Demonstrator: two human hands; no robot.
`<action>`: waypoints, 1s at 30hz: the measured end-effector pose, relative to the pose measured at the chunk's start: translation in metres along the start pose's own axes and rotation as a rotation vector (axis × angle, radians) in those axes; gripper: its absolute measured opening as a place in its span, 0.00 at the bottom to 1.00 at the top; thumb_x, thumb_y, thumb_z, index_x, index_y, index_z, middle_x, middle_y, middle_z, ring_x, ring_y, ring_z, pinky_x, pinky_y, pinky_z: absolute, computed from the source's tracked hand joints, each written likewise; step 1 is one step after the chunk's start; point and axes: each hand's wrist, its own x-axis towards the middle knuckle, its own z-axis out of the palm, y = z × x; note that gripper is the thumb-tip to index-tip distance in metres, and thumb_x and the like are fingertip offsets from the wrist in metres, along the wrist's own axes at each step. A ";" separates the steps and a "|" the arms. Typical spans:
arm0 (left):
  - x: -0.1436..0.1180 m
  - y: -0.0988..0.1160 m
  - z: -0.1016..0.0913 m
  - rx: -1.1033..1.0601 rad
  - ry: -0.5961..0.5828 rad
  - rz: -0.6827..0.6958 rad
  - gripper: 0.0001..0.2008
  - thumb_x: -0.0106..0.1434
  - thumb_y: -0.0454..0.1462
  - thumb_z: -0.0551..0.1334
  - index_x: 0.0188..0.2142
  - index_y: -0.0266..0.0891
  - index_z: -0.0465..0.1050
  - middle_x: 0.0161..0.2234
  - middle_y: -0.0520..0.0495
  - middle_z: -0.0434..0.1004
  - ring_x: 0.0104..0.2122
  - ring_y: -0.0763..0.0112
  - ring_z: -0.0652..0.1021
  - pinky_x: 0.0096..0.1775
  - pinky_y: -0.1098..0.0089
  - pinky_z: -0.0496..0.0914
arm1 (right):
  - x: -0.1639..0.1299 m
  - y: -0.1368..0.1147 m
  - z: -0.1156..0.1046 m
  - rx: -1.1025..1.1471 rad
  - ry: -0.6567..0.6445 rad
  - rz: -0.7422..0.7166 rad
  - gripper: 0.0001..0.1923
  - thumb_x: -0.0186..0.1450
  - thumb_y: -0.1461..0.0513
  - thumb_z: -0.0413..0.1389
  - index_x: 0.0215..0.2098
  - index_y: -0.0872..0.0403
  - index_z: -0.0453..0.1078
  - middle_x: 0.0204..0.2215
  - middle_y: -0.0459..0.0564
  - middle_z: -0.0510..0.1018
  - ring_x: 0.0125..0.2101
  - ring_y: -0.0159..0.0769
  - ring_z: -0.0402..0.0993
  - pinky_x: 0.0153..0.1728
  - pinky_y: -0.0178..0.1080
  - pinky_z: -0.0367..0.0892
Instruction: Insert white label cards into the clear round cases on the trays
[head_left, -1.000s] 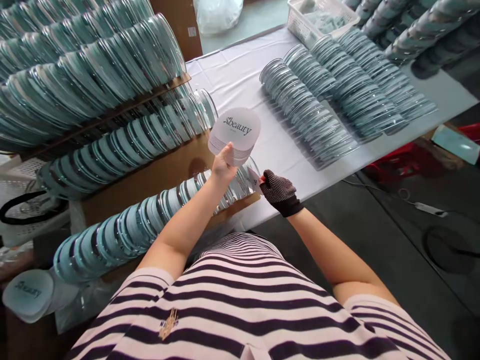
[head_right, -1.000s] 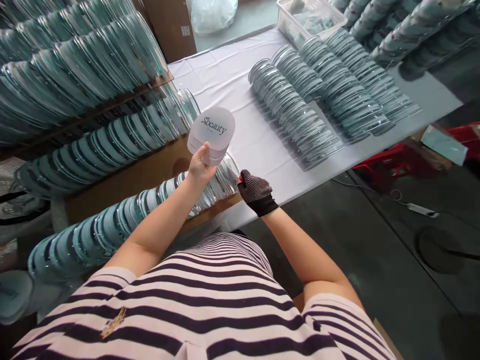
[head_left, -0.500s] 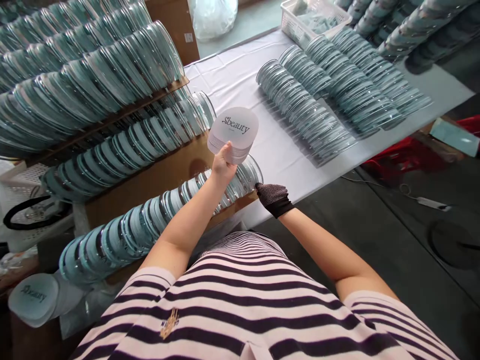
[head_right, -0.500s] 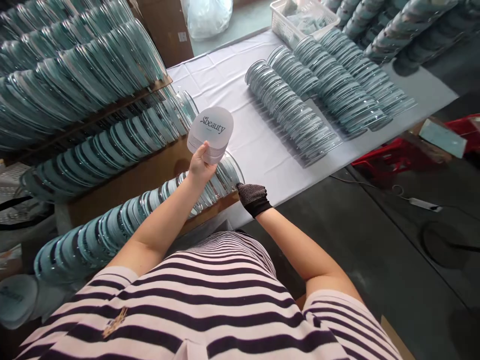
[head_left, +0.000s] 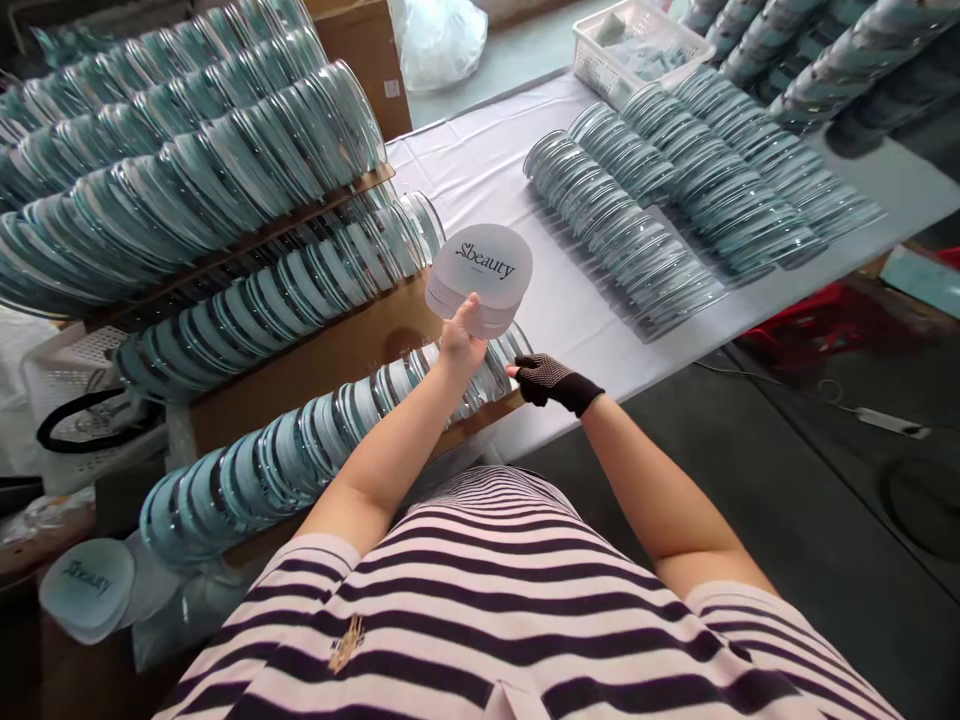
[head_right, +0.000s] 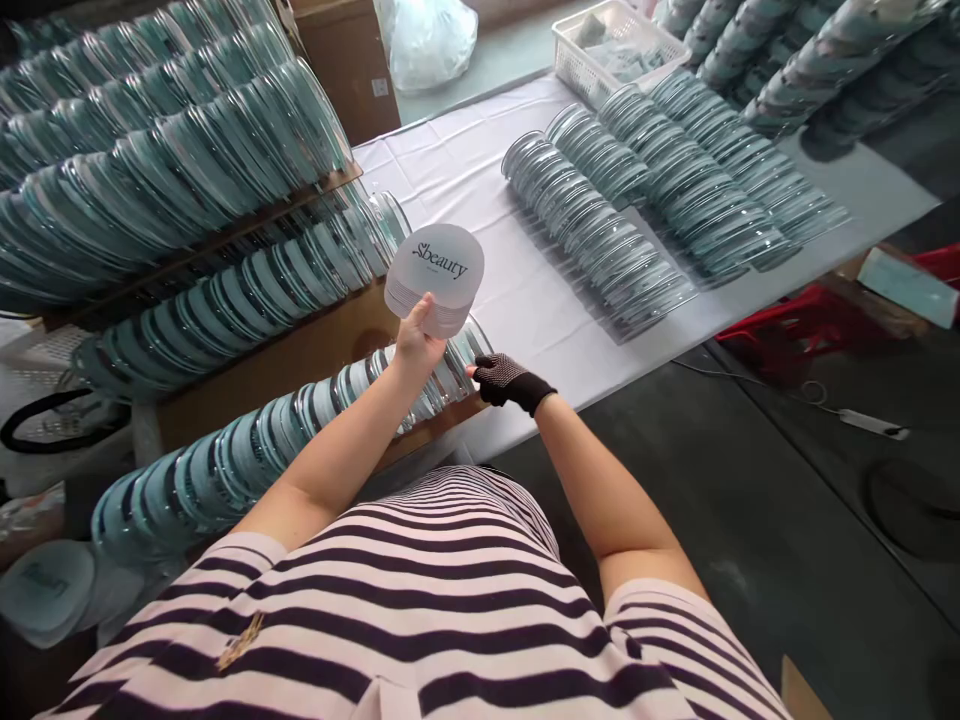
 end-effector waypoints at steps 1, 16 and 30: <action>-0.001 -0.001 0.001 -0.001 0.001 0.012 0.27 0.67 0.29 0.59 0.64 0.45 0.65 0.60 0.46 0.73 0.61 0.61 0.72 0.60 0.61 0.69 | 0.000 -0.003 -0.007 -0.106 -0.026 0.012 0.13 0.70 0.54 0.51 0.39 0.57 0.69 0.15 0.40 0.67 0.14 0.27 0.62 0.17 0.30 0.58; -0.006 -0.003 0.005 0.072 -0.014 0.112 0.29 0.62 0.27 0.65 0.62 0.46 0.69 0.57 0.48 0.76 0.60 0.60 0.73 0.61 0.59 0.68 | -0.016 -0.032 -0.040 -0.543 0.939 -0.442 0.27 0.73 0.54 0.41 0.65 0.58 0.62 0.54 0.60 0.77 0.49 0.40 0.77 0.48 0.41 0.70; -0.032 0.007 -0.016 0.135 0.057 0.168 0.21 0.57 0.26 0.67 0.50 0.40 0.78 0.48 0.47 0.82 0.57 0.57 0.75 0.61 0.57 0.68 | -0.032 -0.044 -0.008 -0.423 1.089 -0.354 0.30 0.73 0.51 0.38 0.59 0.60 0.69 0.48 0.64 0.79 0.47 0.48 0.76 0.42 0.45 0.73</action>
